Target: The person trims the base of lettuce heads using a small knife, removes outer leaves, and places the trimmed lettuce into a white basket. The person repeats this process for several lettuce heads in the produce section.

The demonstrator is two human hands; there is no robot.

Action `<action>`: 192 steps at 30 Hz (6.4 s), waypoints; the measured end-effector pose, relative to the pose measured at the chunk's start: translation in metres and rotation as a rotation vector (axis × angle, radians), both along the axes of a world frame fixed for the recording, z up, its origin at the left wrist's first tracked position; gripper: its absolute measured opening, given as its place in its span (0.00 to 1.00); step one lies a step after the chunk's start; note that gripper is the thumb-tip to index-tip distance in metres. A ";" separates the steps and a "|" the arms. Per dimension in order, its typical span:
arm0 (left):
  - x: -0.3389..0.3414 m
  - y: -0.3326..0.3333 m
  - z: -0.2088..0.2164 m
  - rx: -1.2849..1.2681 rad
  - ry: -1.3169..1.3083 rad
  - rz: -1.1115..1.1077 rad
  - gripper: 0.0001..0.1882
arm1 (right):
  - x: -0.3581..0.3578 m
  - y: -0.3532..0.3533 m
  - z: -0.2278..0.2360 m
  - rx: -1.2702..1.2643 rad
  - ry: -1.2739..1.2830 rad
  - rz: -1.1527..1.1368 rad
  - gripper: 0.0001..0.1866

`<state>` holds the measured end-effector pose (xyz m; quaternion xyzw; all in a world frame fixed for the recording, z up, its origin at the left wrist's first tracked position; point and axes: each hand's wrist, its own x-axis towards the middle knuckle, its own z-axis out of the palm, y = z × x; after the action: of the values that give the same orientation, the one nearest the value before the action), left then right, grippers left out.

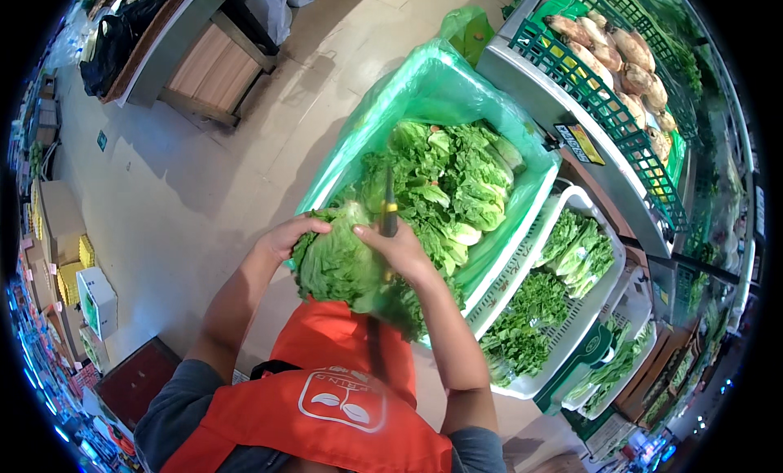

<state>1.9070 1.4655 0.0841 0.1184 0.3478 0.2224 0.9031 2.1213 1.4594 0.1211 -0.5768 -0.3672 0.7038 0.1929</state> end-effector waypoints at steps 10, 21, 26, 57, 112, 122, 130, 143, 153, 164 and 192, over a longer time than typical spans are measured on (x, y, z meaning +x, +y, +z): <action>0.011 0.000 0.006 0.209 0.141 -0.004 0.26 | 0.001 -0.009 0.035 0.043 -0.009 -0.028 0.34; 0.016 0.016 0.042 0.472 0.330 -0.271 0.29 | 0.019 -0.022 0.045 0.047 0.057 -0.079 0.18; 0.020 0.017 0.048 0.507 0.341 -0.290 0.28 | 0.029 -0.024 0.049 0.018 0.030 -0.045 0.17; -0.003 0.013 0.023 0.382 0.305 -0.381 0.24 | 0.041 -0.027 0.035 0.159 0.020 0.135 0.15; 0.026 -0.036 0.039 0.470 0.355 -0.368 0.41 | 0.007 -0.078 -0.003 0.222 -0.007 -0.249 0.11; 0.003 -0.044 0.004 0.061 0.214 -0.244 0.34 | 0.024 -0.063 0.010 0.071 -0.040 -0.014 0.14; 0.005 -0.029 0.035 -0.106 0.349 -0.286 0.34 | 0.041 -0.049 0.013 0.116 -0.011 0.134 0.11; 0.012 -0.034 0.008 0.290 0.267 -0.385 0.38 | 0.040 -0.043 0.046 0.245 -0.238 0.325 0.13; 0.006 -0.033 0.001 -0.054 -0.061 -0.310 0.39 | 0.048 -0.023 0.049 0.157 -0.100 0.244 0.10; -0.021 -0.026 0.006 0.071 -0.197 -0.089 0.42 | 0.060 -0.033 -0.038 0.261 -0.391 -0.087 0.13; -0.031 -0.020 -0.020 0.206 0.372 -0.381 0.34 | 0.050 -0.017 -0.001 0.008 -0.144 0.038 0.08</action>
<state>1.8757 1.4451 0.0646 0.3116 0.4548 0.0574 0.8323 2.1715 1.4426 0.1205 -0.6180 -0.3937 0.6626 0.1548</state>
